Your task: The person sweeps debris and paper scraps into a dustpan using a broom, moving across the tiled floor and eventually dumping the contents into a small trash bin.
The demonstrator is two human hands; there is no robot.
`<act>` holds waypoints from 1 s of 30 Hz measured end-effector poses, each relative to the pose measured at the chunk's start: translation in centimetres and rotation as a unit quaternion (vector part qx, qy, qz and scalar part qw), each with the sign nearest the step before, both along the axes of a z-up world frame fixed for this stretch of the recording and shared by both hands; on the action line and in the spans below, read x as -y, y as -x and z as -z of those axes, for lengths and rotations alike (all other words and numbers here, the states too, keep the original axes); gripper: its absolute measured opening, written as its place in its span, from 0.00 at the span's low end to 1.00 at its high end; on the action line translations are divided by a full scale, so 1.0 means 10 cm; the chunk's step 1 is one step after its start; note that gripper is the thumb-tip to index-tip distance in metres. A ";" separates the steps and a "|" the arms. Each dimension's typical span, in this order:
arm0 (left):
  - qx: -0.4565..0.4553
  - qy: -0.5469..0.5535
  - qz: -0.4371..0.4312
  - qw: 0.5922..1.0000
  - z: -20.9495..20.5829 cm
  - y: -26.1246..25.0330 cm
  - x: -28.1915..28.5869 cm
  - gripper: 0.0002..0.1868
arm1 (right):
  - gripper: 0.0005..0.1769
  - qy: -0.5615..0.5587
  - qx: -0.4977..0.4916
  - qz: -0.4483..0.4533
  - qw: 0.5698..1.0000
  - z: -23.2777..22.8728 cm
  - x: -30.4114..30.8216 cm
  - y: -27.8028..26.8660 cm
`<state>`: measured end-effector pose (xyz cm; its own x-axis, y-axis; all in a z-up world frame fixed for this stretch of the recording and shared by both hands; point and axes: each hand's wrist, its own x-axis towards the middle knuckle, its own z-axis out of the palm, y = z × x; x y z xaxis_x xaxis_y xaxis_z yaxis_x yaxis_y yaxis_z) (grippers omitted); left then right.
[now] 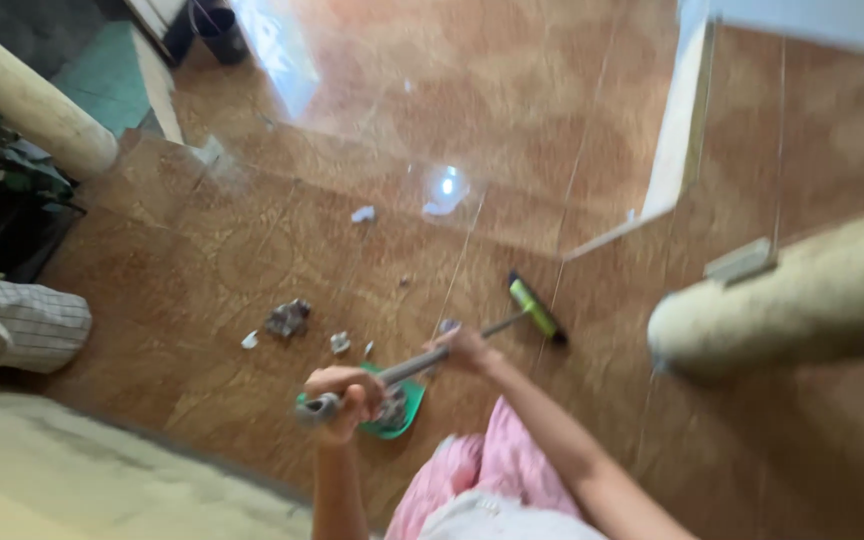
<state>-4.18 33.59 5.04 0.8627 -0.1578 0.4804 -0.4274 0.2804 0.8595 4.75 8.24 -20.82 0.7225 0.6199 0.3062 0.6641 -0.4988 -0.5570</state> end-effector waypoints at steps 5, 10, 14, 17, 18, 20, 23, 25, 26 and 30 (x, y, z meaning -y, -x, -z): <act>0.008 -0.090 0.159 0.983 -0.23 0.06 0.16 0.30 | 0.15 0.052 -0.185 0.179 0.965 -0.10 0.54 0.56; -0.222 0.011 0.193 0.956 0.52 0.45 0.92 0.19 | 0.20 0.083 -0.176 0.287 0.938 -0.03 1.34 1.04; -0.297 -0.023 0.155 0.942 1.17 0.64 1.40 0.18 | 0.20 0.121 -0.121 0.320 0.932 0.06 1.53 1.42; -0.286 -0.027 0.100 0.953 1.32 0.93 1.31 0.16 | 0.20 0.044 -0.102 0.322 0.940 0.20 1.34 1.44; -0.286 -0.022 0.074 0.955 1.30 0.93 1.18 0.15 | 0.21 0.068 -0.094 0.305 0.945 0.19 1.28 1.40; -0.282 -0.008 0.022 0.959 1.18 0.87 0.78 0.14 | 0.18 0.001 -0.164 0.260 0.951 0.16 0.99 1.41; -0.214 0.063 -0.045 0.974 0.76 0.65 0.23 0.14 | 0.10 -0.104 -0.207 0.146 0.962 -0.10 0.35 1.29; -0.135 0.137 -0.068 0.979 0.40 0.55 -0.07 0.15 | 0.13 -0.076 -0.159 0.090 0.980 -0.36 -0.14 1.17; -0.094 0.174 -0.069 0.978 0.24 0.51 -0.14 0.16 | 0.13 -0.022 -0.201 0.094 0.975 -0.49 -0.35 1.09; 0.030 0.206 -0.029 0.978 -0.17 0.53 -0.44 0.21 | 0.08 -0.007 -0.170 0.119 0.978 -0.75 -0.58 1.08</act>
